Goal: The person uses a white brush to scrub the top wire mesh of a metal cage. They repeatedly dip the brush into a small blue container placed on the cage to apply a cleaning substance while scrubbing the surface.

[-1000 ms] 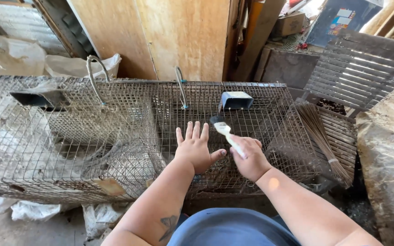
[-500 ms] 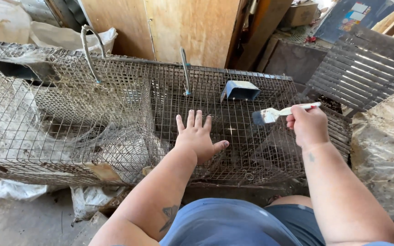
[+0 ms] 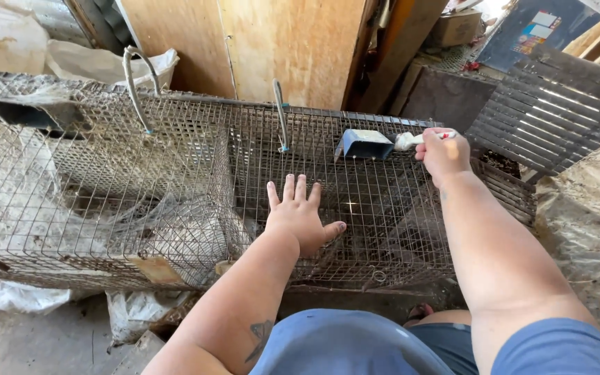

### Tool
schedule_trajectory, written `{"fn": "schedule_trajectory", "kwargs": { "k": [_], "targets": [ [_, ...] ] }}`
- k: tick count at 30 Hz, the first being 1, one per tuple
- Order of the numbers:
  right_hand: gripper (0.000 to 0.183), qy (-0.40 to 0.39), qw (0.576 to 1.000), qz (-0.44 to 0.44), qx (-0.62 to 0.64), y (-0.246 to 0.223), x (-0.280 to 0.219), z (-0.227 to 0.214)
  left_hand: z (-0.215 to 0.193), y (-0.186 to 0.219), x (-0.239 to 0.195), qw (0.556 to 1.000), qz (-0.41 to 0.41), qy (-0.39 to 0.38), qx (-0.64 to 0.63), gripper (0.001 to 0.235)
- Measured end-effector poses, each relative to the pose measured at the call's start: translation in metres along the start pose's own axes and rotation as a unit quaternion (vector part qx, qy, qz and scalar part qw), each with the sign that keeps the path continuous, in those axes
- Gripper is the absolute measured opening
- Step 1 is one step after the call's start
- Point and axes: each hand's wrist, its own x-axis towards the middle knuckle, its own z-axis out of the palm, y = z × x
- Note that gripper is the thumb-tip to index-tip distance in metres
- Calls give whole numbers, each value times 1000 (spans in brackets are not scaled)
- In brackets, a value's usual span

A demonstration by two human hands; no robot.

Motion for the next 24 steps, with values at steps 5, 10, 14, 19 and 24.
{"fn": "schedule_trajectory", "kwargs": {
  "k": [5,10,14,19,24],
  "targets": [
    [18,18,998,-43,-53,-22,-1,0,-1,2,-1,1000,-4,-3,5,96],
    [8,-3,996,-57,-73,-23,17,7,-3,2,-3,1000,-8,-4,5,95],
    [21,1,998,-50,-24,-29,12,0,-2,3,-1,1000,-6,-9,7,97],
    [33,-70,984,-12,166,-34,23,5,-5,4,-2,1000,-10,-14,3,96],
    [33,-13,981,-11,-192,4,71,4,-3,3,0,1000,-5,-8,2,98]
  ]
}}
